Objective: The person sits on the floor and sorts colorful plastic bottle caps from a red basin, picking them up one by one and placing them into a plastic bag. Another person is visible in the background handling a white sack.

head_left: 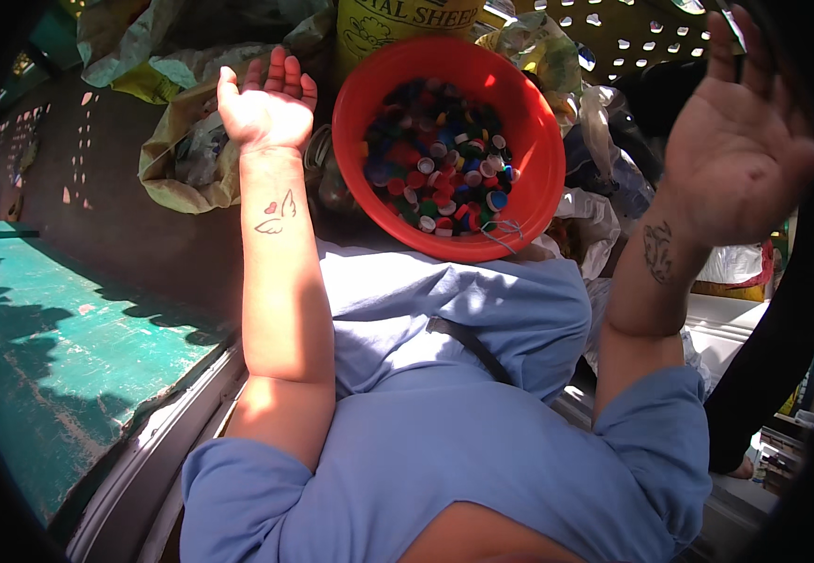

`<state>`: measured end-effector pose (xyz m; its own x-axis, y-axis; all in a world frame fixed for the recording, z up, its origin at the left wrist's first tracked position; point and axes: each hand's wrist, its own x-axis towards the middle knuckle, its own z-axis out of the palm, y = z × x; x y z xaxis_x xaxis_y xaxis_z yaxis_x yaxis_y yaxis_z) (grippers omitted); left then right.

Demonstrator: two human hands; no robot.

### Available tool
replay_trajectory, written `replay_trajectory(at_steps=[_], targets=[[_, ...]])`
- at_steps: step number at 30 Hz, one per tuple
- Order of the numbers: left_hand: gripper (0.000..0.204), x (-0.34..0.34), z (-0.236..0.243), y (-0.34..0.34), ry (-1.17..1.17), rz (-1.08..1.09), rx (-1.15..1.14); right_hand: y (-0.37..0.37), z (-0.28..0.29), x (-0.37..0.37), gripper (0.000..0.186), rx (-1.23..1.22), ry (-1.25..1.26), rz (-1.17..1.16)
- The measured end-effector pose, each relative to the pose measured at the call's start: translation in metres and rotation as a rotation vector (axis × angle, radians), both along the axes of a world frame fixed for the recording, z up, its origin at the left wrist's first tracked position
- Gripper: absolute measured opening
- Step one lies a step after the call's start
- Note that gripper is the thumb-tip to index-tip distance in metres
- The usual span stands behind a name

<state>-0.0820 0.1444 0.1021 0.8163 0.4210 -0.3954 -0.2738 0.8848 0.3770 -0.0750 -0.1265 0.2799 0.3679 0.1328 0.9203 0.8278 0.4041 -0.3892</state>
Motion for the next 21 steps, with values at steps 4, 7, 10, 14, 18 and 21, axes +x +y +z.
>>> replay_trajectory(at_steps=[4, 7, 10, 14, 18, 21], targets=[[0.064, -0.001, -0.002, 0.004, -0.014, 0.001, 0.000, 0.000, -0.196, 0.020, 0.020, -1.452, 0.124, -0.209], [0.062, -0.002, -0.005, 0.007, -0.019, 0.002, 0.002, -0.005, -0.275, 0.002, 0.023, -1.634, 0.179, -0.126], [0.060, -0.005, -0.004, 0.009, -0.022, 0.007, 0.004, 0.004, -0.299, -0.008, 0.022, -1.753, 0.291, -0.205], [0.058, -0.004, -0.004, 0.009, -0.027, -0.002, 0.008, 0.014, -0.313, -0.020, 0.021, -1.745, 0.331, -0.270], [0.057, -0.004, -0.005, 0.010, -0.031, -0.008, 0.005, 0.014, -0.319, -0.018, 0.018, -1.699, 0.287, -0.291], [0.056, -0.006, -0.002, 0.008, -0.027, 0.013, 0.019, 0.013, -0.311, -0.011, 0.013, -1.562, 0.211, -0.307]])
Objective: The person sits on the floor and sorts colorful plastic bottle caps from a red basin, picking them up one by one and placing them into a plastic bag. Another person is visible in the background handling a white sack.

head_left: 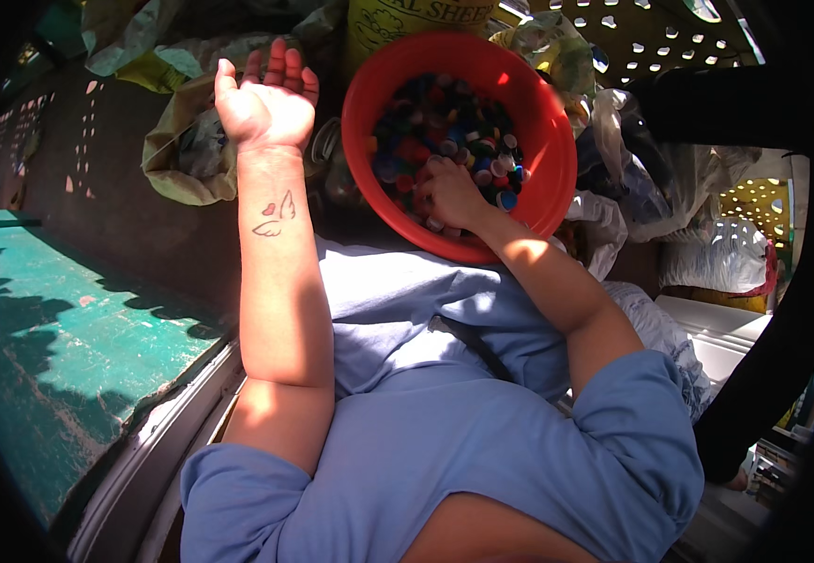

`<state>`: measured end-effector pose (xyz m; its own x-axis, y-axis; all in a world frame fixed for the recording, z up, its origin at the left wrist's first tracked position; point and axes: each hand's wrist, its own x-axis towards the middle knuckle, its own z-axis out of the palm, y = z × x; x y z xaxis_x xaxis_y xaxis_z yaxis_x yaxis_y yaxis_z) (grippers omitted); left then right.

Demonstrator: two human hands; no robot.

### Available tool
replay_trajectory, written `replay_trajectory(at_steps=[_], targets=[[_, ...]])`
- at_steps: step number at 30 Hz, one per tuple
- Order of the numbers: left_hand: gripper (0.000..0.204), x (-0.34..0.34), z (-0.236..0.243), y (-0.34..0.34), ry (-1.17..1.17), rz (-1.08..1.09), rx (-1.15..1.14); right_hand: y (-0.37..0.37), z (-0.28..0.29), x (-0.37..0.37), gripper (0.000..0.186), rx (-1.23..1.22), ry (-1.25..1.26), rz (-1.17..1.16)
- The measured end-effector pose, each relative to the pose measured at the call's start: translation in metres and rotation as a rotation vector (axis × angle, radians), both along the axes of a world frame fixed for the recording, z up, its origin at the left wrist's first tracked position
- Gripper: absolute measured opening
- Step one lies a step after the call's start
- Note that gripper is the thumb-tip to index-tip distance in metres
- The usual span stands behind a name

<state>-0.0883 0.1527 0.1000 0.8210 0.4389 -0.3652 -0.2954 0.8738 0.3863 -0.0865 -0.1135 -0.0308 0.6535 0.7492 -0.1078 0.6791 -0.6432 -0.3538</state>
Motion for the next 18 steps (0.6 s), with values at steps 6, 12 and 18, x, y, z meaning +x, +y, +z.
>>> replay_trajectory(at_steps=[6, 12, 18], targets=[[0.057, 0.001, 0.004, -0.006, 0.076, 0.119, 0.054, 0.040, 0.100, 0.026, 0.022, 0.672, -0.432, -0.032], [0.060, 0.003, 0.006, -0.008, 0.125, 0.208, 0.066, 0.076, 0.247, 0.041, 0.034, 1.156, -1.218, 0.062], [0.063, 0.000, 0.006, -0.001, 0.125, 0.201, 0.104, 0.140, 0.250, 0.081, 0.040, 0.833, -0.709, 0.005]])
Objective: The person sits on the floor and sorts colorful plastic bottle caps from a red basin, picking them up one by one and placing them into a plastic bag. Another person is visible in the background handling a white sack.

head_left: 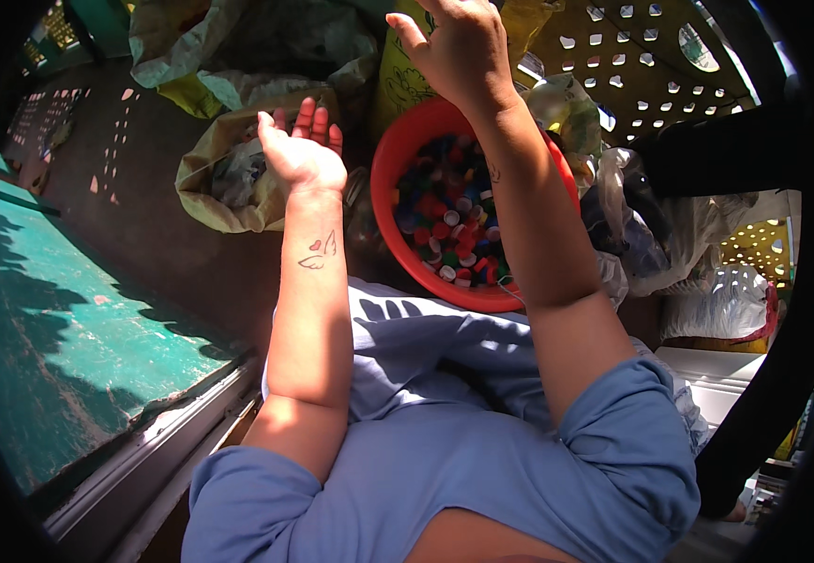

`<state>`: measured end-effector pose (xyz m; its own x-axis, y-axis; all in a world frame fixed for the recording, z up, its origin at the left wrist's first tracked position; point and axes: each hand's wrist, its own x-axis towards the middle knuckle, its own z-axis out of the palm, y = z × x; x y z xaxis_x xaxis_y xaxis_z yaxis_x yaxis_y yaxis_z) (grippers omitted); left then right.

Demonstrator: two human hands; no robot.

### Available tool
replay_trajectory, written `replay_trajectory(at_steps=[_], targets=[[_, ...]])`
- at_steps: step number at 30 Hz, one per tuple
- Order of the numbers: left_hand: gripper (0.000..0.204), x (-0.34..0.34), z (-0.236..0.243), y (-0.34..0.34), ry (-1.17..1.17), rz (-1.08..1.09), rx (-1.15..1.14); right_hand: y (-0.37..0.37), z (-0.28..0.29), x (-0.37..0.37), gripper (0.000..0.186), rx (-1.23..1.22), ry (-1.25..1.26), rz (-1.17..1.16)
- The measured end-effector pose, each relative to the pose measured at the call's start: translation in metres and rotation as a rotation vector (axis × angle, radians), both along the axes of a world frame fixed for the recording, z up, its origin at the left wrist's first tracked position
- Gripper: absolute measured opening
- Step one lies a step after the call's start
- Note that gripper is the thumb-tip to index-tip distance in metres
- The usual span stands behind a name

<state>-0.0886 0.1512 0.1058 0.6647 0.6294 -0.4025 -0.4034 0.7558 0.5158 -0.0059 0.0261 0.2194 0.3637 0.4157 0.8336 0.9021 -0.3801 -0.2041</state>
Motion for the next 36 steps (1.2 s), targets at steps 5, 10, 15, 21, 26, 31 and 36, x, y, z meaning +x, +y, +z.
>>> replay_trajectory(at_steps=[5, 10, 15, 21, 26, 31, 36], targets=[[0.068, -0.008, 0.001, 0.014, -0.033, -0.008, 0.028, -0.042, -0.083, 0.014, 0.017, -0.295, 0.193, 0.032], [0.068, -0.009, 0.000, 0.015, -0.053, -0.025, 0.010, -0.104, -0.197, -0.028, 0.013, -0.998, 0.452, 0.198], [0.064, -0.009, -0.001, 0.012, -0.065, -0.025, 0.005, -0.116, -0.253, -0.060, 0.017, -1.211, 0.431, 0.103], [0.061, -0.007, 0.000, 0.010, -0.065, -0.036, 0.005, -0.112, -0.275, -0.065, 0.019, -1.072, 0.464, 0.044], [0.058, -0.006, 0.000, 0.008, -0.075, -0.044, 0.001, -0.119, -0.280, -0.069, 0.020, -1.024, 0.430, 0.032], [0.062, -0.006, 0.002, 0.005, -0.061, -0.043, -0.019, -0.116, -0.267, -0.069, 0.021, -0.967, 0.518, -0.018], [0.063, -0.004, 0.000, 0.003, -0.067, -0.053, -0.026, -0.119, -0.277, -0.066, 0.022, -0.915, 0.412, -0.036]])
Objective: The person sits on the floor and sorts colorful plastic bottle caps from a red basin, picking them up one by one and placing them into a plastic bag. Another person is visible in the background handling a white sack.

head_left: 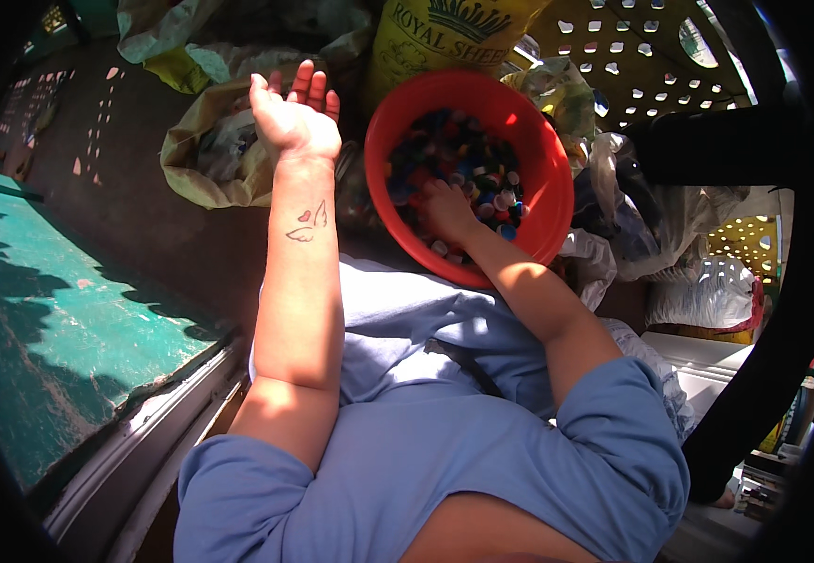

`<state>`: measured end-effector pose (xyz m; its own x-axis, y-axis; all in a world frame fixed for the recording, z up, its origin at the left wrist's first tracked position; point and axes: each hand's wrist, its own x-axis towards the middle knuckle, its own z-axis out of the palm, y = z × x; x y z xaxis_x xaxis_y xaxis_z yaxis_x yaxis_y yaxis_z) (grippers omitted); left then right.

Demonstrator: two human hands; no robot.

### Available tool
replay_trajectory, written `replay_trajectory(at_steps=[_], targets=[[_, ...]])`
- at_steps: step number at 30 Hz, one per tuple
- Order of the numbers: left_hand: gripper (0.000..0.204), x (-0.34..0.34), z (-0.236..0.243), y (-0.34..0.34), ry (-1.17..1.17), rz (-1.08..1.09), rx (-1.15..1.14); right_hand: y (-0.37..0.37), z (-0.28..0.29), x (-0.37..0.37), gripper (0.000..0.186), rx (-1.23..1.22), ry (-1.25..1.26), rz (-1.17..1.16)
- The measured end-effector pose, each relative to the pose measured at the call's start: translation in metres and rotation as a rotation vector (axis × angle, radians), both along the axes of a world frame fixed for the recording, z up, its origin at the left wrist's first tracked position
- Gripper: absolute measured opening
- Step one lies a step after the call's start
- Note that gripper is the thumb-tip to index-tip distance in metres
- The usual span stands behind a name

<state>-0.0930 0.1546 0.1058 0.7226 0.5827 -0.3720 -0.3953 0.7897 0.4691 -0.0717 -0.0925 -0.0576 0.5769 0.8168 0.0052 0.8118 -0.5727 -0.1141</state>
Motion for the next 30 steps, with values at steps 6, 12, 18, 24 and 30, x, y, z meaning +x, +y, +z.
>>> replay_trajectory(at_steps=[6, 12, 18, 24, 30], targets=[[0.064, 0.001, 0.001, -0.003, 0.011, 0.002, -0.018, 0.005, 0.006, 0.001, 0.018, -0.033, 0.063, -0.077], [0.059, 0.000, 0.003, -0.001, -0.005, -0.009, -0.015, 0.012, 0.119, 0.027, 0.019, 0.808, 0.073, -0.321], [0.061, -0.002, 0.005, -0.004, 0.006, -0.011, -0.024, 0.024, 0.282, 0.018, 0.022, 1.375, -0.961, -0.011], [0.061, -0.002, 0.002, 0.001, -0.006, -0.003, -0.011, 0.101, 0.274, 0.080, 0.029, 1.015, -0.887, 0.114], [0.060, -0.002, 0.003, 0.002, -0.027, 0.002, -0.027, 0.048, 0.149, 0.082, 0.019, 0.528, -0.213, -0.037]])
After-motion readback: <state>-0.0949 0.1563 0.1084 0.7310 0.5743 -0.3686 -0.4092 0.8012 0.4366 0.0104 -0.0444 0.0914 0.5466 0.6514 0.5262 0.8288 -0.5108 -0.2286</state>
